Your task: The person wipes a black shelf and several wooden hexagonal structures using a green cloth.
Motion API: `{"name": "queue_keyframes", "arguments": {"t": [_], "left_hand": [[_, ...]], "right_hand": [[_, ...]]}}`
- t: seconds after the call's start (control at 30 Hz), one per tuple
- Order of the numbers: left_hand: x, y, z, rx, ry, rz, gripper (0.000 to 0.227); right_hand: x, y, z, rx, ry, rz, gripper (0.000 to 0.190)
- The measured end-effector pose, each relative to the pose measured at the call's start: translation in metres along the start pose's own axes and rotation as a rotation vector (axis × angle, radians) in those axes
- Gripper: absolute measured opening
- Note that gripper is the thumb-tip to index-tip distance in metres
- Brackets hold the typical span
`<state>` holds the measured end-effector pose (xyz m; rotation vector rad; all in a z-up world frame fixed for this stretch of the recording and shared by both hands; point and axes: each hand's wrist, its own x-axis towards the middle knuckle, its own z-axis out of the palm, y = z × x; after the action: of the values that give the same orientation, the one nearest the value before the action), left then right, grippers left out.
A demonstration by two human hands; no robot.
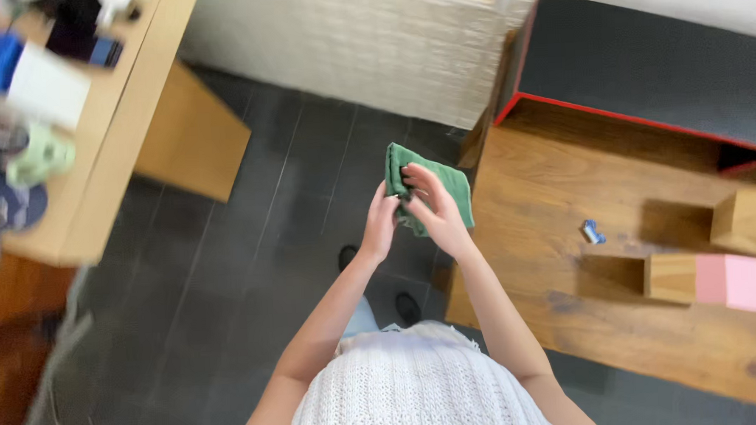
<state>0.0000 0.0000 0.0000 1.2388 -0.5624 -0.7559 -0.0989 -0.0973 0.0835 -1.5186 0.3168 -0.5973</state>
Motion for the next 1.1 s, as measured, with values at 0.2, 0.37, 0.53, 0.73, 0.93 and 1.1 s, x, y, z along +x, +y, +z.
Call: {"name": "queue_keyframes", "arguments": {"t": [0.2,0.37,0.53,0.73,0.93,1.1], "left_hand": [[0.085,0.025,-0.033,-0.273,-0.225,-0.272,0.032],[0.11,0.08,-0.044,-0.177,-0.333,-0.324,0.033],[0.133,0.126,-0.029,0.014,-0.434,-0.298,0.037],[0.203,0.074,-0.013,0.074,-0.455,-0.264,0.017],[0.289,0.051,0.038,0.084,-0.59,-0.158,0.014],[0.384,0.044,0.089,0.129,-0.652,-0.115,0.004]], "right_hand": [[0.033,-0.02,0.03,-0.351,0.214,-0.034,0.079],[0.058,-0.006,0.051,-0.522,0.421,-0.03,0.064],[0.08,-0.026,0.061,-0.491,0.51,0.082,0.048],[0.112,-0.01,0.027,-0.499,0.565,0.091,0.054],[0.151,0.015,-0.055,-0.546,0.693,-0.009,0.058],[0.147,0.066,-0.173,-0.211,1.122,0.062,0.029]]}}
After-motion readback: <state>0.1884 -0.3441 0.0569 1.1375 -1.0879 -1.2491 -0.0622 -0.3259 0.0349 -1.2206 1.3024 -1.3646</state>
